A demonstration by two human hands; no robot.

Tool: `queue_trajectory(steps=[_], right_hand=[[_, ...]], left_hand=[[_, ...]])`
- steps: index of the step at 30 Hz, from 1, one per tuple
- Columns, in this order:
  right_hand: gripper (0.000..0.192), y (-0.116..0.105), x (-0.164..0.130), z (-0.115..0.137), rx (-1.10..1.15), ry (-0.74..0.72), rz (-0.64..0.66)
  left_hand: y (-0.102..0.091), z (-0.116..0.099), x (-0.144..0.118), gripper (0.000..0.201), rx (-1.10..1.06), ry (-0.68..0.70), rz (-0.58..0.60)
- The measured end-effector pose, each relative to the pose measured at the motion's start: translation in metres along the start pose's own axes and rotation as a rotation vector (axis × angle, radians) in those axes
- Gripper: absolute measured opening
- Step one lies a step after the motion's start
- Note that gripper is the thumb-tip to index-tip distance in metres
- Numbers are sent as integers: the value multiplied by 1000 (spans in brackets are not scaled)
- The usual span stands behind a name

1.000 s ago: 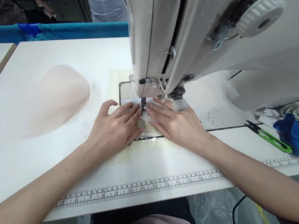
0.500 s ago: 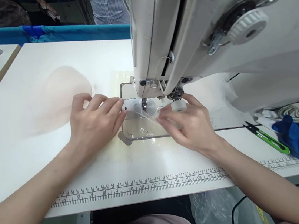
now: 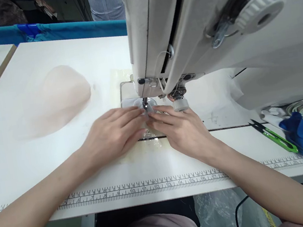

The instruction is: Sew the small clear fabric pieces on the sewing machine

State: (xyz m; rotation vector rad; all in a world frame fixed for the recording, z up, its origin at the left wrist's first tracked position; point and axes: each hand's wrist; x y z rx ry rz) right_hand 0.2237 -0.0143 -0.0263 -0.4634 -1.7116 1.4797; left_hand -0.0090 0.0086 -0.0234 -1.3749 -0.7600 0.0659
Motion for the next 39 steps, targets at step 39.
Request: queue_trajectory(steps=[39], right_hand=[[32,14,6,-3,-124,89,-39]], left_hand=[[20,-9,1,45,106,-10,110]])
Point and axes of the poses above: each hand's wrist, its own x-axis towards the middle knuckle, its own y-axis out of the palm, z = x × y, and after that the axes turned 5 degrees about y, right-handed
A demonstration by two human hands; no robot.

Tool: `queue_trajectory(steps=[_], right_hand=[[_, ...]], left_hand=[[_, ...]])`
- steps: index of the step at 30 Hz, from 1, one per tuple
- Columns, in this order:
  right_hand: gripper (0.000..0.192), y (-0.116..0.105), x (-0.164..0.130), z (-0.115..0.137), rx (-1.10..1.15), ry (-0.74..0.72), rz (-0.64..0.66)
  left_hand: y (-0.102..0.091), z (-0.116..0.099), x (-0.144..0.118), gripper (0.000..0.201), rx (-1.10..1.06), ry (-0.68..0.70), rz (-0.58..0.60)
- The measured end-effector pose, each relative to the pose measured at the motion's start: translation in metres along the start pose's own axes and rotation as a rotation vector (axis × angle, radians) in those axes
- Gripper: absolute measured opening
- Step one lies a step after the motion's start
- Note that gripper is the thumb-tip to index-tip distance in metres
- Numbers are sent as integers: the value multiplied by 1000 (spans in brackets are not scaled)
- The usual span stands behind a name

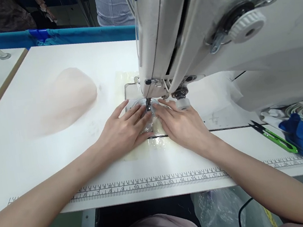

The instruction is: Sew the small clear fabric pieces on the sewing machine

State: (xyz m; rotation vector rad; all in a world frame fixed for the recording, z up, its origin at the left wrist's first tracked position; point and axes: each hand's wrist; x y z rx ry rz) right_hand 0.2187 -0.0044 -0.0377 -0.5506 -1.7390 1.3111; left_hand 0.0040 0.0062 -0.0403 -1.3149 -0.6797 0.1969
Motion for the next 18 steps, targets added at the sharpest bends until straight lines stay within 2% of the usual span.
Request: queue_trajectory(steps=[4,9,18], right_hand=[[28,0,3,1,31,-5,-76],[19,2,0,2,82,-104,-137],[24,-9,-12,5,129,-138,-104]], left_hand=[[-3,2,-3,36,-17,26,-74],[-4,3,-6,30,-28,54,-160],[-8,-6,-7,29,86,134,-93]])
Point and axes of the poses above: each hand's wrist, its own x-axis towards the middle knuckle, its own y-axis out of the palm, z = x × y, and after that the axes turned 5 degrees about y, right-handed
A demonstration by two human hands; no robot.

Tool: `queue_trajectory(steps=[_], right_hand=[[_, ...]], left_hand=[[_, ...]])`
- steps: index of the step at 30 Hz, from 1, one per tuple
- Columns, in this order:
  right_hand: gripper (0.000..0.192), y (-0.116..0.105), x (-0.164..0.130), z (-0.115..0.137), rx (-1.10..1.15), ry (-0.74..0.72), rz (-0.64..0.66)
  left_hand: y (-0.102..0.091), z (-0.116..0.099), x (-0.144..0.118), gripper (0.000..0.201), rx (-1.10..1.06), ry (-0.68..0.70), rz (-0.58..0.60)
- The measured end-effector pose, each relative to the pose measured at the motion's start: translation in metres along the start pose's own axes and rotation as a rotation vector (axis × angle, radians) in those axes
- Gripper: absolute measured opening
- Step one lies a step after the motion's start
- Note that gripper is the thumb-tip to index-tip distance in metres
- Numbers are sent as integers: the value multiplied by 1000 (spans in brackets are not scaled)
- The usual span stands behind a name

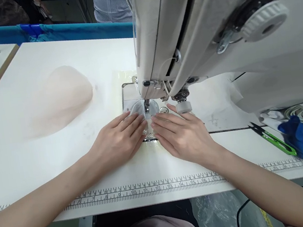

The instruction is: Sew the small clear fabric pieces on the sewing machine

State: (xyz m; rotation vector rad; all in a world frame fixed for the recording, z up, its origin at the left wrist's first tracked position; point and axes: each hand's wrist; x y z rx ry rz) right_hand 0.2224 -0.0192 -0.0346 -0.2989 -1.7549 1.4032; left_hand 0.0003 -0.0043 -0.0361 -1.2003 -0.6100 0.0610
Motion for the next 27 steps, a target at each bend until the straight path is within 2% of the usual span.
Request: queue_trajectory(steps=[19,27], right_hand=[[27,5,3,-2,-92,38,26],[26,6,2,-4,-66,20,-13]], left_hand=[[7,5,1,34,-30,-68,10],[0,-1,-1,27,18,-15,-14]])
Point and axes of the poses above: each hand's wrist, its own x-axis towards the middle knuckle, its own y-axis out of the palm, z = x × y, and after that the axes turned 5 degrees about y, right-handed
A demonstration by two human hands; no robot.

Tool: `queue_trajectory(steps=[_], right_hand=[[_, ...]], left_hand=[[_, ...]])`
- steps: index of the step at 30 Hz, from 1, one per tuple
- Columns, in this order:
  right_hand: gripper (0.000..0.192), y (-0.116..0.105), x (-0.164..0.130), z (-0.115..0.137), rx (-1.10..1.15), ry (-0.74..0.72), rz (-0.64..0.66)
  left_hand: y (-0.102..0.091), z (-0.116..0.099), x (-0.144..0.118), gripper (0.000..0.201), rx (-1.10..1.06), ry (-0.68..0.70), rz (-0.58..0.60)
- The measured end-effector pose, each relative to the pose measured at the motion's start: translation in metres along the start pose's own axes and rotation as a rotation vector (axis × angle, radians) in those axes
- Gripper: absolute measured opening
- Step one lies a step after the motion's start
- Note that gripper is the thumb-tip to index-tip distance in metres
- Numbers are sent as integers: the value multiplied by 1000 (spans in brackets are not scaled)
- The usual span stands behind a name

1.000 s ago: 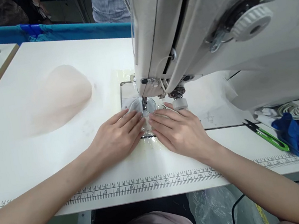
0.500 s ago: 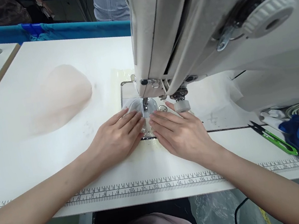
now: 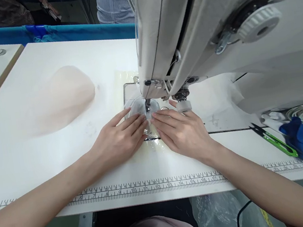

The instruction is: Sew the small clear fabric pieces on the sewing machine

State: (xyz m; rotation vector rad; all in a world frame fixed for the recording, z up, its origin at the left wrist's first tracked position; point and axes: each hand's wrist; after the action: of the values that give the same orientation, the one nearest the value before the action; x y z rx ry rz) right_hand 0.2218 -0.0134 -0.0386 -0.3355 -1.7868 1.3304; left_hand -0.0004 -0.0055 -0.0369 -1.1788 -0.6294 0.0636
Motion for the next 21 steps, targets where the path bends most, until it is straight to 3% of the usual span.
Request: queue_trajectory(steps=[21], right_hand=[[33,5,7,-3,19,93,112]], left_hand=[[7,3,2,36,-79,-115,75]])
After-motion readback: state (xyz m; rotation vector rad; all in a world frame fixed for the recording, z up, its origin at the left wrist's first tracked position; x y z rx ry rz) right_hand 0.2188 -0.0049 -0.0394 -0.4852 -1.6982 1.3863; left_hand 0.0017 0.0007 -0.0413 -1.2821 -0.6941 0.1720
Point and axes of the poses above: each hand's wrist, its own x-axis towards the middle knuckle, its own y-axis out of the palm, z = x × y, and after that the axes turned 5 degrees about y, right-handed
